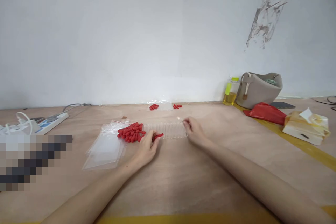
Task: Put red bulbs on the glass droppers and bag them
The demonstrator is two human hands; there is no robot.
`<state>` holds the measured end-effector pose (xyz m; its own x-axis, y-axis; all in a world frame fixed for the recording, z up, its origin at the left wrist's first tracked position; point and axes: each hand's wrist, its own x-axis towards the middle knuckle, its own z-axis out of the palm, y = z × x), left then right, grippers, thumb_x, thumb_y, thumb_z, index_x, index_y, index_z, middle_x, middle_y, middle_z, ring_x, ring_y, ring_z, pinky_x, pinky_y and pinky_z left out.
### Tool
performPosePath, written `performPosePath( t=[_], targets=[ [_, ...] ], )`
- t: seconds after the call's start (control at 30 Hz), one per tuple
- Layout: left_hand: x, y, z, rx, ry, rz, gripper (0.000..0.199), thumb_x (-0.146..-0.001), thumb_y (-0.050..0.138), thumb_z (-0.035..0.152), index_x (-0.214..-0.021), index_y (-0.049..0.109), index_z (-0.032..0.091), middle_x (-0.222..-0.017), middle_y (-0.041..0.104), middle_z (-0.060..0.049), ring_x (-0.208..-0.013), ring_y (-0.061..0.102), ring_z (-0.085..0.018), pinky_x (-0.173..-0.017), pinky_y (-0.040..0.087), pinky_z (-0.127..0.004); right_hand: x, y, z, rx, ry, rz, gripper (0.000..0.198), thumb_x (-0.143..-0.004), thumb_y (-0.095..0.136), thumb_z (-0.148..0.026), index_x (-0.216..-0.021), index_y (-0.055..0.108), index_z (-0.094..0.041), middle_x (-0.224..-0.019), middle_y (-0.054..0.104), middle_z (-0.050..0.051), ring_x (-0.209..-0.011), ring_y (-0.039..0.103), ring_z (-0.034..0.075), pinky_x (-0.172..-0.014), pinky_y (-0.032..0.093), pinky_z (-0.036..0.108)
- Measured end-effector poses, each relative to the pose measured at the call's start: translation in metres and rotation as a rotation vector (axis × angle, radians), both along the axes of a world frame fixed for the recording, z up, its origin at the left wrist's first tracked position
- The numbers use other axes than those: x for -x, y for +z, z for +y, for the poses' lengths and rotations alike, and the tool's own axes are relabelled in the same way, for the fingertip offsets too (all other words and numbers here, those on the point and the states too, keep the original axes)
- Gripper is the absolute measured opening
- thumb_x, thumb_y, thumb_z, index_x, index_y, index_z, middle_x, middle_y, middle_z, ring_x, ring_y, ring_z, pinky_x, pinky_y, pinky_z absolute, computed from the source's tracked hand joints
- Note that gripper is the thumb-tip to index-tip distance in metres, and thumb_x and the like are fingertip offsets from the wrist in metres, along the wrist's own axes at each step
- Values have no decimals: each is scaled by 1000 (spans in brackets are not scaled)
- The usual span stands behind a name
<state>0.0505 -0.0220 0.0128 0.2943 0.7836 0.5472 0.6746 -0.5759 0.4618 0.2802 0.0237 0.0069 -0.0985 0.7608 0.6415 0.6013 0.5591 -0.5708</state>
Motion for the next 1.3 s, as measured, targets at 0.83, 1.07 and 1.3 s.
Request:
performPosePath(
  t=[0.83, 1.07, 1.3],
  targets=[
    [-7, -10, -2, 90, -182, -38, 20, -84, 46, 27, -84, 63, 17, -77, 64, -2, -67, 55, -15, -60, 41, -23, 18, -10, -40, 33, 307, -307, 16, -86, 42, -23, -82, 57, -19, -81, 64, 1, -71, 54, 12, -73, 30, 29],
    [-6, -7, -8, 72, -226, 9, 16, -83, 49, 23, -79, 64, 18, -72, 62, 0, -67, 55, -13, -65, 41, -24, 16, -7, -38, 44, 285, -353, 17, -84, 46, -23, -81, 61, -20, -79, 64, 0, -70, 54, 12, -73, 26, 30],
    [-6, -7, -12, 82, -261, 92, 19, -85, 46, 25, -80, 63, 18, -74, 61, -1, -69, 54, -14, -64, 40, -25, 16, -4, -46, -35, 232, -481, 21, -86, 43, -25, -81, 62, -21, -78, 64, 0, -68, 52, 11, -70, 23, 30]
  ],
)
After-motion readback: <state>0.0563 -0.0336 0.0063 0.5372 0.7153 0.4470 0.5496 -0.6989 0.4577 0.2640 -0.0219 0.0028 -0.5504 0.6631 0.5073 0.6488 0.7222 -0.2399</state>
